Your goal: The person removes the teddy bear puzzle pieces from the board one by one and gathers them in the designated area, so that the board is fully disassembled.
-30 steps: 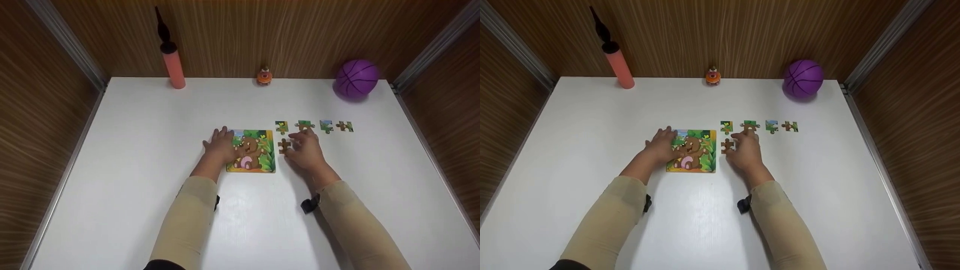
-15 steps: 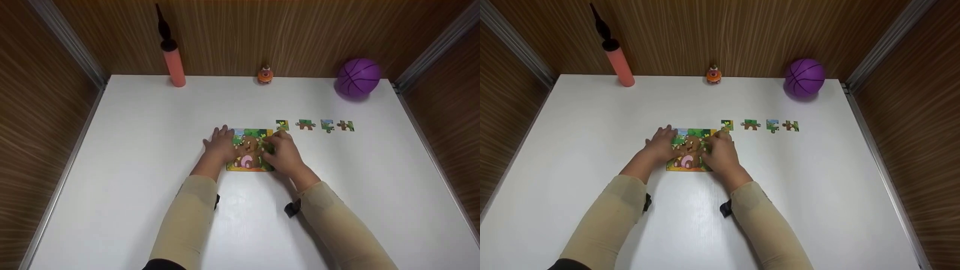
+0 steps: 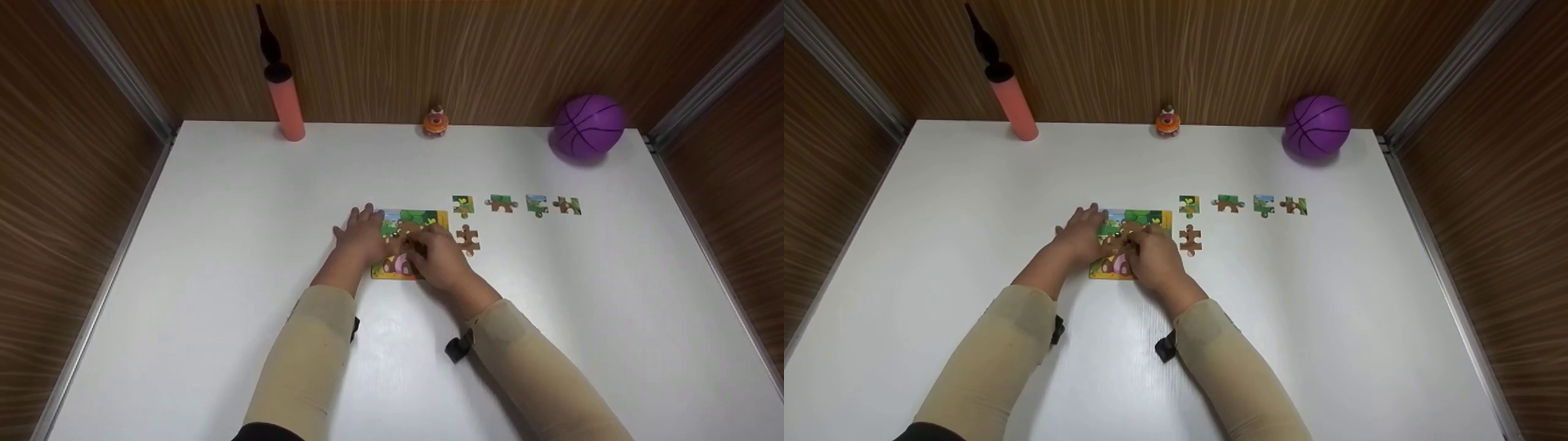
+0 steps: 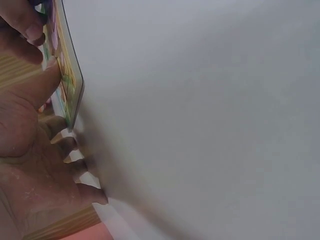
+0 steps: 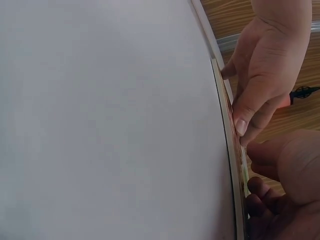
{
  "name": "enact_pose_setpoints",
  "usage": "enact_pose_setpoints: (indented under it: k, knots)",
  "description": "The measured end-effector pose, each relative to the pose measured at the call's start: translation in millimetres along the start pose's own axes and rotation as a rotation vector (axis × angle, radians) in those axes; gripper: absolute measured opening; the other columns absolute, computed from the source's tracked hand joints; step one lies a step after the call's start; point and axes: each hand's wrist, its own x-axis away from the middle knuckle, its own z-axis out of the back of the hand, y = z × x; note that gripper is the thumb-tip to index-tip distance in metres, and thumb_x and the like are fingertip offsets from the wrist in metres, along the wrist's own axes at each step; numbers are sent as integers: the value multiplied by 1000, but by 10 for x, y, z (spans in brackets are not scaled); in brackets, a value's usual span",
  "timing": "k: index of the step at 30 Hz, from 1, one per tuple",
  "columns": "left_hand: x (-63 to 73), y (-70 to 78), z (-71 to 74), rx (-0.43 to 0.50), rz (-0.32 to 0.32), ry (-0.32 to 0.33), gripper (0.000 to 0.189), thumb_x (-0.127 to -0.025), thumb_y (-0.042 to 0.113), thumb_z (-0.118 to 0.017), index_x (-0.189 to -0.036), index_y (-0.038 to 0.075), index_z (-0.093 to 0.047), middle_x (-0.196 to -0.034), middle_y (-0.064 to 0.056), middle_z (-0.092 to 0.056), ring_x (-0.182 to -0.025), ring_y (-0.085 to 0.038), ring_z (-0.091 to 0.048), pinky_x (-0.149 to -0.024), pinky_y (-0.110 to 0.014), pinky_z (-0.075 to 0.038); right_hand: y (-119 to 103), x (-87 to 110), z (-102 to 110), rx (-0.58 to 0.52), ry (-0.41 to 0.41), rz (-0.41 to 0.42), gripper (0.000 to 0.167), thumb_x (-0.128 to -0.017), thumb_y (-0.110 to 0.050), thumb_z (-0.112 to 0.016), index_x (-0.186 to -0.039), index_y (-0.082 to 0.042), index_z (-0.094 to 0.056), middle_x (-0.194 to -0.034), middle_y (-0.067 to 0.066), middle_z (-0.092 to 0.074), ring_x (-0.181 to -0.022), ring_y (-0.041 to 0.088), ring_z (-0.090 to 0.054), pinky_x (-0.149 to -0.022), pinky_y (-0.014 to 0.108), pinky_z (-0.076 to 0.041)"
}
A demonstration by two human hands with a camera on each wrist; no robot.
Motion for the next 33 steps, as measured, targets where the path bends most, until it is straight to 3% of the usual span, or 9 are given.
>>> enact_pose_setpoints:
  k: [10,18,33]
  knots:
    - [29,-24,27,-6,-15,-11,86,-103,51,-62,-170,10,-25,-178,-13,-9,-163,-37,0,-123,-73,-9,-42,-27,-101,23,54,-36,25,-104,-14,-69,-125,-3,-77,-114,11,-66,-105,26,-60,-94,43,-52]
    - [41,-80,65,-44,-57,-37,113,-87,47,-88,-171,11,-20,-178,-12,-6,-163,-37,1,-124,-71,-8,-70,-52,-130,3,102,-75,22,-103,-16,-71,-119,-4,-79,-110,11,-68,-103,26,-61,-92,43,-52]
    - [24,-160,-26,-4,-88,19,117,-83,52,-89,-170,12,-22,-178,-11,-9,-163,-36,0,-126,-68,-2,-53,-69,-207,-90,199,-139,14,-97,-4,-75,-110,-6,-78,-108,8,-70,-102,24,-65,-91,40,-55]
